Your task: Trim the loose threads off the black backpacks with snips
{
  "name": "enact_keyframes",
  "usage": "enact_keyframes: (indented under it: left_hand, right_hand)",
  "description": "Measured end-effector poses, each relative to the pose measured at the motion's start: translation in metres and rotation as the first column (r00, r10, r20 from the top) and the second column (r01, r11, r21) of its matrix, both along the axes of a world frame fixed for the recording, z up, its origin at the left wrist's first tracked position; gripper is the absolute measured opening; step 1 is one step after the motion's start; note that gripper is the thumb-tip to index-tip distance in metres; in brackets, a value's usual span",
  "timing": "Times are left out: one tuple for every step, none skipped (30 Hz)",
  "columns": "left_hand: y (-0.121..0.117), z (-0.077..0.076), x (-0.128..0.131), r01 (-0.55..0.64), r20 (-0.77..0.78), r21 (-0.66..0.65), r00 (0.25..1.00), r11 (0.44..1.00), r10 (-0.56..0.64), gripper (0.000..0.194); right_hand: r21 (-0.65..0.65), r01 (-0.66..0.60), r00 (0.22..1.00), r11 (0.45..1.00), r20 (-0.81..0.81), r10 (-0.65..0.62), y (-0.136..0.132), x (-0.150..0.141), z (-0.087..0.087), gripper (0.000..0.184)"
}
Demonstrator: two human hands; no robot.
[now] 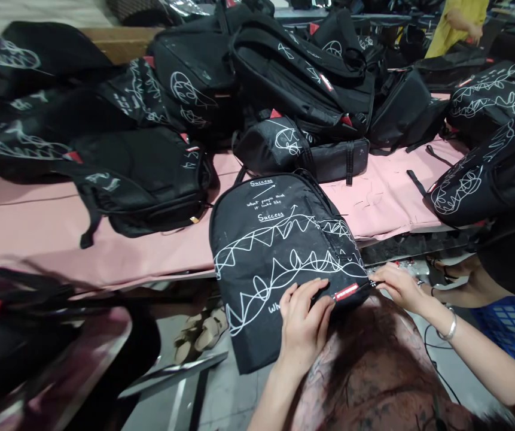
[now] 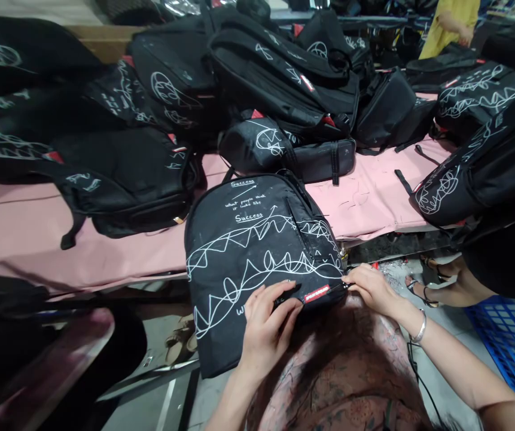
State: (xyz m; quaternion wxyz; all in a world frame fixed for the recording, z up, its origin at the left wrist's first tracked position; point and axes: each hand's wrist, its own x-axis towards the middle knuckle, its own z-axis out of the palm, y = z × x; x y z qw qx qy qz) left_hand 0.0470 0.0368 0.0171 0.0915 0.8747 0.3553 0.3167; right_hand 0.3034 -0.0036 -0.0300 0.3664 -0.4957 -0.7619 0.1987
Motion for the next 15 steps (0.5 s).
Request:
enact_keyframes:
  left_hand:
    - [0.000,-0.001,0.000,-0.005,0.010,0.002,1.000,1.000,0.005,0.013]
    - [0.000,-0.001,0.000,-0.010,0.024,0.004,1.000,1.000,0.010,0.013]
    - [0.000,-0.002,0.001,-0.013,0.038,0.007,0.999,1.000,0.012,0.012]
    - [0.000,-0.002,0.001,-0.015,0.052,0.011,0.999,1.000,0.014,0.012]
    - [0.000,-0.002,0.001,-0.017,0.066,0.015,0.998,1.000,0.016,0.012]
    - [0.000,-0.002,0.002,-0.019,0.080,0.020,0.997,1.000,0.017,0.012]
    - [0.000,-0.002,0.002,-0.020,0.095,0.027,0.995,0.999,0.017,0.012]
    - [0.000,-0.002,0.002,-0.019,0.107,0.032,0.994,0.999,0.016,0.012]
    - [0.000,-0.002,0.001,-0.018,0.117,0.033,0.993,0.999,0.014,0.012]
    - [0.000,-0.003,0.001,-0.016,0.125,0.032,0.992,0.999,0.012,0.012]
    - [0.000,-0.003,0.001,-0.013,0.128,0.028,0.992,1.000,0.010,0.012]
    - [0.000,-0.003,0.001,-0.011,0.127,0.019,0.992,1.000,0.008,0.012]
    - [0.000,-0.003,0.000,-0.008,0.125,0.008,0.992,1.000,0.007,0.013]
    - [0.000,-0.003,0.000,-0.007,0.120,-0.007,0.993,1.000,0.008,0.013]
    - [-0.001,-0.002,0.000,-0.006,0.114,-0.024,0.993,1.000,0.009,0.013]
  right_hand:
    - [-0.005,-0.005,1.000,1.000,-0.003,0.005,0.000,0.000,0.002,0.019]
    - [-0.012,-0.009,1.000,1.000,-0.004,0.009,0.000,0.000,0.004,0.020]
    - [-0.021,-0.013,1.000,1.000,0.002,0.013,0.000,-0.001,0.006,0.020]
    - [-0.030,-0.015,1.000,0.999,0.015,0.015,0.000,-0.001,0.009,0.020]
    - [-0.035,-0.018,0.999,0.999,0.032,0.019,0.000,-0.002,0.011,0.020]
    - [-0.034,-0.025,0.998,0.999,0.050,0.027,0.000,-0.002,0.014,0.020]
    - [-0.027,-0.035,0.997,0.999,0.065,0.037,0.001,-0.003,0.017,0.020]
    - [-0.017,-0.049,0.996,0.999,0.075,0.050,0.002,-0.004,0.019,0.020]
    - [-0.005,-0.063,0.995,0.998,0.081,0.064,0.003,-0.005,0.020,0.020]
    - [0.004,-0.076,0.993,0.997,0.088,0.075,0.004,-0.006,0.021,0.020]
    - [0.009,-0.088,0.992,0.996,0.096,0.087,0.005,-0.008,0.022,0.020]
    - [0.011,-0.100,0.990,0.995,0.104,0.098,0.006,-0.009,0.022,0.020]
    - [0.013,-0.111,0.988,0.994,0.111,0.109,0.007,-0.011,0.022,0.020]
    - [0.018,-0.123,0.986,0.992,0.119,0.120,0.008,-0.014,0.022,0.021]
    - [0.025,-0.136,0.983,0.990,0.127,0.132,0.009,-0.016,0.022,0.021]
